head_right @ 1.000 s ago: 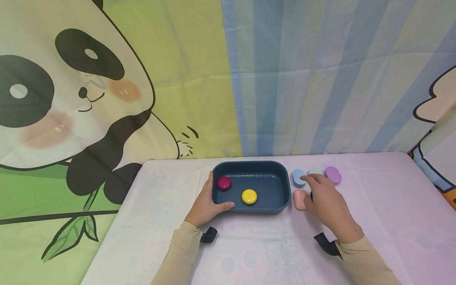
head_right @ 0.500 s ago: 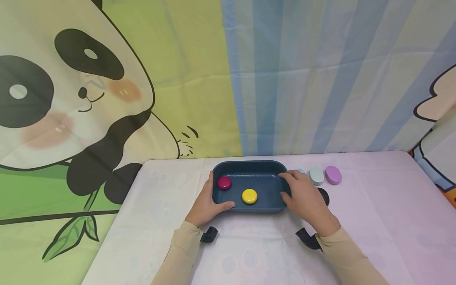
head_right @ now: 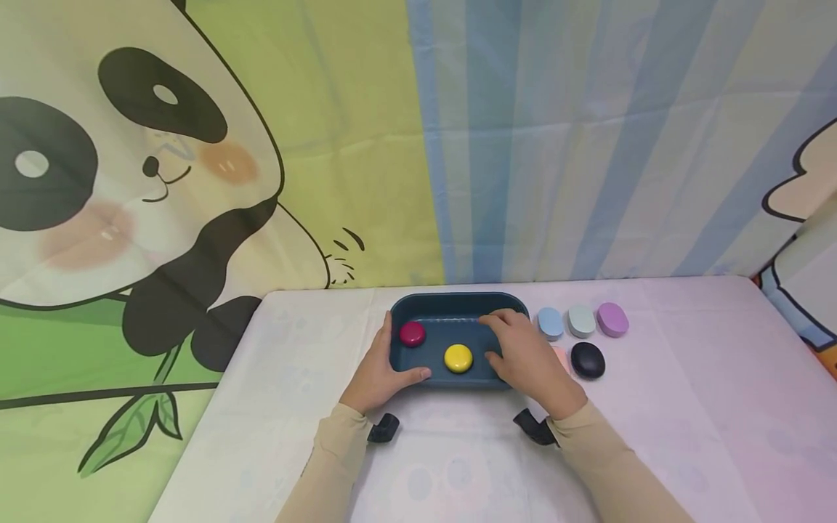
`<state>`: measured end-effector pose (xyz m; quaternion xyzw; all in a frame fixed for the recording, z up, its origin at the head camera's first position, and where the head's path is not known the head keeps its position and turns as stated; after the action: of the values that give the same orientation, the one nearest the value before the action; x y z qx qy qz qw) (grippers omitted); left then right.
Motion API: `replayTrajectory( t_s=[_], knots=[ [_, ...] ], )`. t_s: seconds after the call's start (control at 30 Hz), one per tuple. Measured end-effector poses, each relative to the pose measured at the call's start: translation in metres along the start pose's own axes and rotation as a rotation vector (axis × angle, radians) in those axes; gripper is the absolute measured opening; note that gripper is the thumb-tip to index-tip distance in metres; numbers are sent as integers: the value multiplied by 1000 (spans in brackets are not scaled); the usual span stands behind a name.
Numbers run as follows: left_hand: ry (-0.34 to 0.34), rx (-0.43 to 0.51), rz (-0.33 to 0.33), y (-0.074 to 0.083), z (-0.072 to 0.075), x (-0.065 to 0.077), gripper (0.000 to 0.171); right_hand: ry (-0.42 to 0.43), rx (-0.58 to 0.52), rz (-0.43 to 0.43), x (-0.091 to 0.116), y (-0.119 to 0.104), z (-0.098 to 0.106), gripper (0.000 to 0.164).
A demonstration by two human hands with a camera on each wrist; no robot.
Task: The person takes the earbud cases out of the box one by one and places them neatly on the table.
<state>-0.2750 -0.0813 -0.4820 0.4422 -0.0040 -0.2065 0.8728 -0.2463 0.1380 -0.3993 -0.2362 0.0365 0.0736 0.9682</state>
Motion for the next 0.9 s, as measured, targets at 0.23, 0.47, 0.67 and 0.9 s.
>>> replayTrajectory(
  t_s=[0.23,0.47,0.67,0.9],
  knots=[
    [-4,6,-9,0,0,-2,126,-65,20,37,-9,-16,-18,57],
    [-6,1,-11,2,0,-2,126,-173,62,71,-15,-26,-39,54],
    [-10,0,-5,1,0,-1,126,-247,66,72,-22,-28,-54,52],
    [-15,-2,6,-1,-1,-2,126,-288,56,97,-29,-32,-65,44]
  ],
)
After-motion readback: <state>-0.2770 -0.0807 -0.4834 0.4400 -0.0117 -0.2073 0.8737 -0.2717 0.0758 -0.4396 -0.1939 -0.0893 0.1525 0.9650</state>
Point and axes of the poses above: each hand's wrist, its own x-axis away from the middle knuckle, its own z-axis out of the back of the hand, y = z × x, the point moved 10 cm from there along -x, towards the middle knuckle, and after that the axes turned 14 degrees about -z, right-handed, at the moved point
